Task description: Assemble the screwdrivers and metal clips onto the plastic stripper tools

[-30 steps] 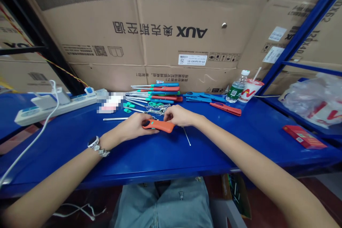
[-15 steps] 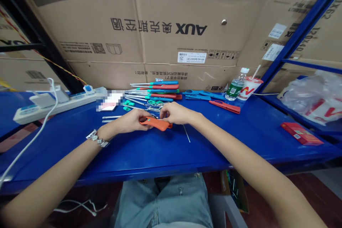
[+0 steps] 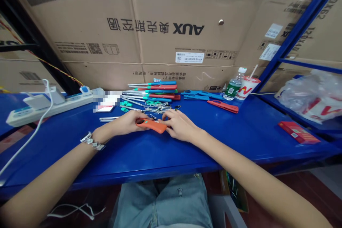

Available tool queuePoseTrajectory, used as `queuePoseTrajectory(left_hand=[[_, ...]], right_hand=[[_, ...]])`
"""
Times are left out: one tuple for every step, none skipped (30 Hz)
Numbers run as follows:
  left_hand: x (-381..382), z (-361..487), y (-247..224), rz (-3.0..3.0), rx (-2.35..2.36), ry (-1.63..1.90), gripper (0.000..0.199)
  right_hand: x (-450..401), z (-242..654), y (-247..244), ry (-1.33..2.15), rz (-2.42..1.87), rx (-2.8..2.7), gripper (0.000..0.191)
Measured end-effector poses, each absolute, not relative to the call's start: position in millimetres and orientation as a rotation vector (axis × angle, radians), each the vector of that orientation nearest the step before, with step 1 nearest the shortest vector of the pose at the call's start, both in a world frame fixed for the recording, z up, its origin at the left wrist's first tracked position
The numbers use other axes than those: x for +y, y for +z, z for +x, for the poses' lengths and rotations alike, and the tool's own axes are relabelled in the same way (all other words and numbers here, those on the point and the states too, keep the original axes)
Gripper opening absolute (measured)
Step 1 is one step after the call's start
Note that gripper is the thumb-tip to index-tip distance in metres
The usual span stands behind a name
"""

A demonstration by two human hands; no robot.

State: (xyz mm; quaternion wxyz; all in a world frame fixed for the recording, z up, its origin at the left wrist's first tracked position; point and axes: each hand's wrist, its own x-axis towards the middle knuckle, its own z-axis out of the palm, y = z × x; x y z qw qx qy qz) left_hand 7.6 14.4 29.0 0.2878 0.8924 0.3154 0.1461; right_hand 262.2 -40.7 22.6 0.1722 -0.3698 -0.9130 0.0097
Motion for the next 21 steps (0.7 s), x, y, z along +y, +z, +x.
queuePoseTrajectory(left_hand=[[14, 7, 29, 2.390, 0.840, 0.392, 0.026], [15, 7, 28, 2.400, 0.840, 0.394, 0.026], [15, 7, 28, 2.411, 0.840, 0.397, 0.026], [15, 7, 27, 2.422, 0.839, 0.398, 0.027], [15, 6, 26, 2.432, 0.837, 0.400, 0.028], [16, 6, 26, 2.439, 0.834, 0.401, 0.028], [16, 6, 25, 2.443, 0.829, 0.402, 0.029], [16, 6, 25, 2.446, 0.826, 0.405, 0.029], [16, 6, 25, 2.447, 0.825, 0.405, 0.030], [16, 6, 25, 2.448, 0.826, 0.404, 0.030], [15, 6, 25, 2.448, 0.829, 0.403, 0.031], [15, 6, 25, 2.447, 0.832, 0.401, 0.031], [14, 7, 25, 2.445, 0.835, 0.399, 0.032], [14, 7, 25, 2.440, 0.838, 0.397, 0.032], [13, 8, 26, 2.435, 0.843, 0.396, 0.032], [13, 8, 26, 2.428, 0.850, 0.394, 0.032], [13, 8, 27, 2.414, 0.858, 0.389, 0.032], [13, 7, 28, 2.389, 0.863, 0.388, 0.033], [13, 6, 30, 2.350, 0.869, 0.407, 0.034], [13, 4, 33, 2.304, 0.878, 0.452, 0.036], [14, 1, 36, 2.259, 0.897, 0.526, 0.037]], right_hand=[[-42, 262, 23, 0.027, -1.070, -2.587, 0.023], [-43, 262, 23, 0.029, -1.094, -2.583, 0.025], [-44, 262, 24, 0.034, -1.118, -2.581, 0.026], [-46, 261, 24, 0.043, -1.142, -2.581, 0.027], [-48, 260, 23, 0.052, -1.165, -2.584, 0.030], [-50, 259, 23, 0.059, -1.187, -2.594, 0.033], [-53, 258, 22, 0.061, -1.208, -2.611, 0.037], [-55, 257, 21, 0.057, -1.225, -2.629, 0.041], [-58, 256, 20, 0.045, -1.239, -2.644, 0.044], [-60, 255, 19, 0.029, -1.250, -2.655, 0.046], [-62, 255, 18, 0.013, -1.260, -2.664, 0.048], [-64, 254, 17, -0.002, -1.271, -2.668, 0.048], [-65, 253, 17, -0.016, -1.283, -2.670, 0.049], [-66, 253, 17, -0.031, -1.295, -2.673, 0.049], [-66, 252, 18, -0.048, -1.303, -2.677, 0.049], [-67, 251, 18, -0.069, -1.307, -2.681, 0.049], [-68, 251, 19, -0.092, -1.308, -2.683, 0.049], [-68, 250, 20, -0.114, -1.308, -2.685, 0.048], [-69, 249, 20, -0.132, -1.307, -2.688, 0.048], [-69, 249, 21, -0.145, -1.305, -2.692, 0.047], [-69, 248, 21, -0.155, -1.303, -2.697, 0.046]])
